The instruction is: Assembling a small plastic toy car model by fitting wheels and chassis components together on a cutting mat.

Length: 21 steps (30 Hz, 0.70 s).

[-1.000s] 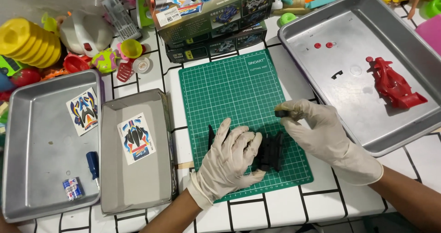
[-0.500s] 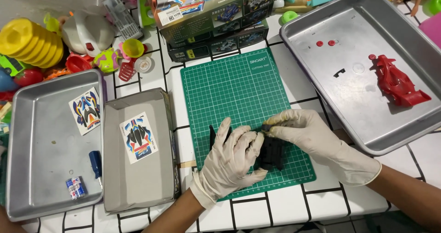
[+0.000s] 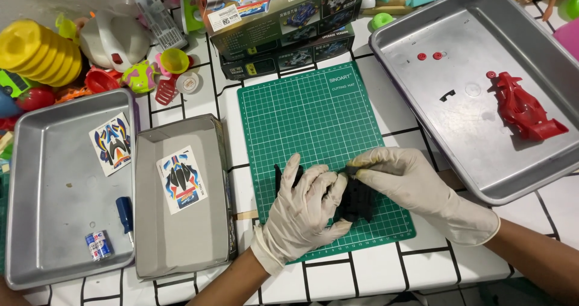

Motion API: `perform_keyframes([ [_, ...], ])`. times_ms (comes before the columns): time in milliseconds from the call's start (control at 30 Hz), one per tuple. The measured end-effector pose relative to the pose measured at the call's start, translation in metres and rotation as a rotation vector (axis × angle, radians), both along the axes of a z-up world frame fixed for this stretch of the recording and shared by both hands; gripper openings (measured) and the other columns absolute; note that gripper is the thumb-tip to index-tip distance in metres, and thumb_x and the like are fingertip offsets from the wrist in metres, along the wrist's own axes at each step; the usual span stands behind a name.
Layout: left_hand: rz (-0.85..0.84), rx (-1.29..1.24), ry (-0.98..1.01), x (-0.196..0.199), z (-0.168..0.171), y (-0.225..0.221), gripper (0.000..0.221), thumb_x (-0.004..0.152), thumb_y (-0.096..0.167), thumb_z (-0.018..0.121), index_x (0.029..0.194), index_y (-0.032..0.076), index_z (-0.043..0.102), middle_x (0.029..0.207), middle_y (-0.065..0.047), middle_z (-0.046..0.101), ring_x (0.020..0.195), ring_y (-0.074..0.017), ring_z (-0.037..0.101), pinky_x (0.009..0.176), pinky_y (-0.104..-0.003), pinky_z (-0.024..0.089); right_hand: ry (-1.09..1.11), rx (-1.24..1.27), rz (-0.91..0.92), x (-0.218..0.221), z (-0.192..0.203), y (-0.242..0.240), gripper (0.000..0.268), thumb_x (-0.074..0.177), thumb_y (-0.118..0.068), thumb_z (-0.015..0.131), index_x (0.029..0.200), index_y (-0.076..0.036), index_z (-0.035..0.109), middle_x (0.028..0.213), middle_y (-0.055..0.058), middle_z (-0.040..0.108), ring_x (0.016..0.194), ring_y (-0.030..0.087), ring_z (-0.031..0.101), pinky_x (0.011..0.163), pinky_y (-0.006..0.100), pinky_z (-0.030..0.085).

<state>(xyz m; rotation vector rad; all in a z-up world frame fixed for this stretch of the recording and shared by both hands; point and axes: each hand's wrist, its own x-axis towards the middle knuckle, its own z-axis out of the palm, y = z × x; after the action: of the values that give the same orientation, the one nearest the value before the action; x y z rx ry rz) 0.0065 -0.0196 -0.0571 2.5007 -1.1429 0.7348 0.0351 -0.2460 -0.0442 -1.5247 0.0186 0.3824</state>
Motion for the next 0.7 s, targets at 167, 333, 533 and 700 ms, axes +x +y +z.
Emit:
perform_keyframes([
  [167,-0.011,-0.037,-0.001,0.001,-0.003,0.000,0.070,0.078,0.052,0.082,0.123,0.000,0.066,0.107,-0.013,0.066,0.106,-0.0329,0.066,0.117,-0.067,0.031,-0.074,-0.010,0.039,0.000,-0.007,-0.003,0.023,0.087,-0.003,0.073,0.109,0.001,0.078,0.105,0.016,0.083,0.096,0.022,0.079,0.089,0.031,0.066],
  [333,-0.010,-0.040,0.016,0.000,0.001,0.000,0.068,0.078,0.049,0.080,0.122,-0.001,0.066,0.105,-0.012,0.064,0.104,-0.0312,0.065,0.118,-0.066,0.030,-0.111,0.014,0.021,-0.002,-0.016,-0.004,0.020,0.089,-0.003,0.072,0.108,-0.001,0.078,0.104,0.014,0.082,0.096,0.021,0.078,0.090,0.031,0.064],
  [533,-0.007,-0.039,-0.057,0.000,0.003,-0.001,0.057,0.085,0.045,0.074,0.117,-0.001,0.068,0.103,-0.013,0.065,0.100,-0.0308,0.066,0.117,-0.066,0.033,-0.170,0.006,0.042,-0.005,-0.013,-0.004,0.022,0.088,-0.001,0.072,0.110,-0.002,0.077,0.110,0.013,0.081,0.102,0.021,0.078,0.096,0.031,0.064],
  [700,-0.034,-0.039,-0.006,-0.002,0.000,-0.001,0.066,0.082,0.049,0.079,0.121,-0.002,0.066,0.105,-0.014,0.066,0.101,-0.0330,0.065,0.118,-0.068,0.028,-0.494,-0.277,0.175,-0.003,0.004,-0.003,0.019,0.088,-0.010,0.074,0.107,-0.006,0.078,0.103,0.007,0.083,0.091,0.014,0.081,0.088,0.024,0.068],
])
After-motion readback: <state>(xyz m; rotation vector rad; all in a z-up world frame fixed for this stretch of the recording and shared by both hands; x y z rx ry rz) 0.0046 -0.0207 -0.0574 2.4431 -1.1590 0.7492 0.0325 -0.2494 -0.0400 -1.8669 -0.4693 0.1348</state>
